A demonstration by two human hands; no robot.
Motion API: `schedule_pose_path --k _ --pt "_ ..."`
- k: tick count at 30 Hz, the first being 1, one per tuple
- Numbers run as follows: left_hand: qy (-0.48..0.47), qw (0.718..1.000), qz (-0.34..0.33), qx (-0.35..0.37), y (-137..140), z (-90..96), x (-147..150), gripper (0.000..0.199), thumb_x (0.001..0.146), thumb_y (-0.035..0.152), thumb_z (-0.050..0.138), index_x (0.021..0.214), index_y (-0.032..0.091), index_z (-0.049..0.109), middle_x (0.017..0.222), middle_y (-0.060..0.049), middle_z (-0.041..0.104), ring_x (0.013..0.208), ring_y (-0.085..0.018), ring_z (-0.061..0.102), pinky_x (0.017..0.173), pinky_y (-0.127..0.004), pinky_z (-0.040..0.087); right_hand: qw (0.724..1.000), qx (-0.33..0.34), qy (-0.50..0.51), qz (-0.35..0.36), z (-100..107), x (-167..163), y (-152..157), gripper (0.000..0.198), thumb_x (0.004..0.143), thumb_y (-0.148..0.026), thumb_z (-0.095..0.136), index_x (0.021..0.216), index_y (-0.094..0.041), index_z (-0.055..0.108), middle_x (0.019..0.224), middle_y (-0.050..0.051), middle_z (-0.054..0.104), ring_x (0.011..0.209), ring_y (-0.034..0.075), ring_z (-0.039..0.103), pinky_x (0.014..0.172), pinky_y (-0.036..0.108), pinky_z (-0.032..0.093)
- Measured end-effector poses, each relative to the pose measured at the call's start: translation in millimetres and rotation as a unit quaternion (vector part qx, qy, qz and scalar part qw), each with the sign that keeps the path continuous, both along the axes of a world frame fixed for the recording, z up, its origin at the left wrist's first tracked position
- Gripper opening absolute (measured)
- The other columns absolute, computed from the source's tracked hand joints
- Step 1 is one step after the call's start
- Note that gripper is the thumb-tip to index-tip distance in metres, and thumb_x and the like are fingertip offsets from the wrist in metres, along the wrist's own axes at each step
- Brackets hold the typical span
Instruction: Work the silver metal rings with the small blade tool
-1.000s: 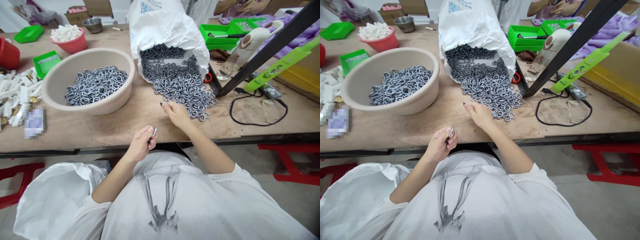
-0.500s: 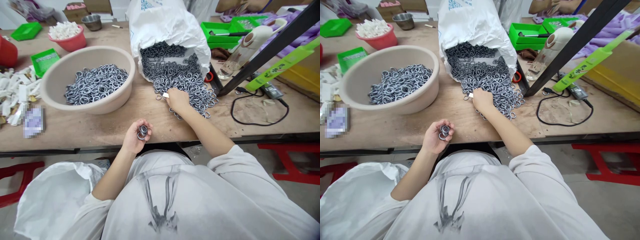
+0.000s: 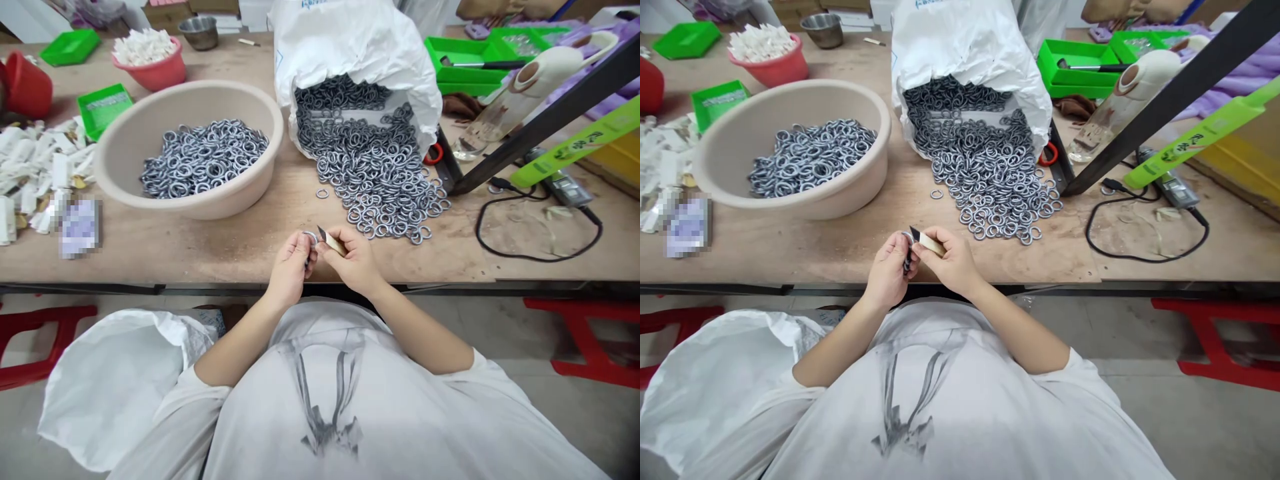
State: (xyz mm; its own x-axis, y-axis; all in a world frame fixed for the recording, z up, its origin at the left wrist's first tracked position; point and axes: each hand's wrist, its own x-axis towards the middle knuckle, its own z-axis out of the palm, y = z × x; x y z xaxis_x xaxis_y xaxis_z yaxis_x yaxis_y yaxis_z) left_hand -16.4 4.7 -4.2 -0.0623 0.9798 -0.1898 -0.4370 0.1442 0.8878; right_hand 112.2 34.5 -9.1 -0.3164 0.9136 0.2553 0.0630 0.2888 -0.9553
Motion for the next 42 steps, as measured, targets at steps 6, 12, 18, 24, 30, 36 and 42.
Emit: schedule_pose_path --k 6,12,18,24,30,36,42 --pt "0.008 0.997 -0.063 0.033 -5 4.6 -6 0.049 0.077 0.060 0.075 0.072 0.017 0.052 0.060 0.005 0.045 0.049 -0.005 0.036 0.043 -0.015 0.026 0.999 -0.005 0.024 0.024 8 7 7 0.036 0.082 -0.055 0.068 0.094 -0.021 0.063 0.081 0.000 0.064 0.073 0.014 0.058 0.071 0.029 0.049" --pt "-0.025 0.996 -0.080 -0.019 -9 7.8 -1 0.053 0.071 0.063 0.078 0.071 0.017 0.050 0.058 0.005 0.044 0.046 -0.005 0.034 0.040 -0.016 0.023 0.993 -0.057 0.069 0.078 9 3 4 0.046 0.078 -0.062 0.072 0.099 -0.021 0.063 0.081 0.000 0.064 0.068 0.014 0.060 0.066 0.029 0.051" --pt "-0.011 0.996 -0.085 0.015 -12 7.0 -2 0.049 0.075 0.059 0.076 0.070 0.017 0.052 0.060 0.004 0.045 0.050 -0.006 0.035 0.043 -0.016 0.026 0.989 -0.103 0.084 0.058 10 -3 7 0.045 0.080 -0.066 0.064 0.082 -0.022 0.055 0.065 -0.004 0.055 0.057 0.011 0.050 0.057 0.026 0.044" --pt "0.008 0.996 -0.089 0.030 -11 12.3 -10 0.050 0.074 0.060 0.076 0.067 0.017 0.052 0.056 0.004 0.042 0.049 -0.006 0.033 0.043 -0.018 0.025 0.987 0.109 -0.100 0.060 23 20 -3 0.042 0.097 -0.055 0.050 0.074 -0.020 0.055 0.066 -0.002 0.052 0.063 0.012 0.046 0.061 0.027 0.035" --pt "-0.010 0.995 -0.096 0.012 -11 14.6 -9 0.051 0.071 0.060 0.079 0.069 0.017 0.053 0.056 0.005 0.042 0.046 -0.005 0.032 0.043 -0.018 0.023 0.967 0.192 -0.151 0.075 27 26 -14 0.044 0.099 -0.047 0.049 0.064 -0.020 0.044 0.061 -0.004 0.041 0.057 0.010 0.038 0.058 0.027 0.028" --pt "0.012 0.981 -0.188 0.041 -19 9.7 -16 0.049 0.079 0.059 0.073 0.063 0.016 0.054 0.055 0.002 0.044 0.047 -0.006 0.034 0.045 -0.021 0.025 0.973 0.100 -0.190 0.090 12 28 12 0.050 0.098 -0.053 0.044 0.062 -0.020 0.049 0.057 -0.004 0.044 0.056 0.011 0.043 0.057 0.026 0.029" --pt "-0.004 0.988 -0.155 0.016 -20 11.2 -24 0.042 0.078 0.053 0.077 0.069 0.014 0.063 0.063 -0.003 0.060 0.048 -0.007 0.044 0.043 -0.020 0.028 0.905 0.074 -0.414 -0.067 -1 9 92 0.034 0.094 -0.049 0.054 0.099 -0.020 0.071 0.091 0.008 0.073 0.085 0.023 0.064 0.072 0.030 0.041"
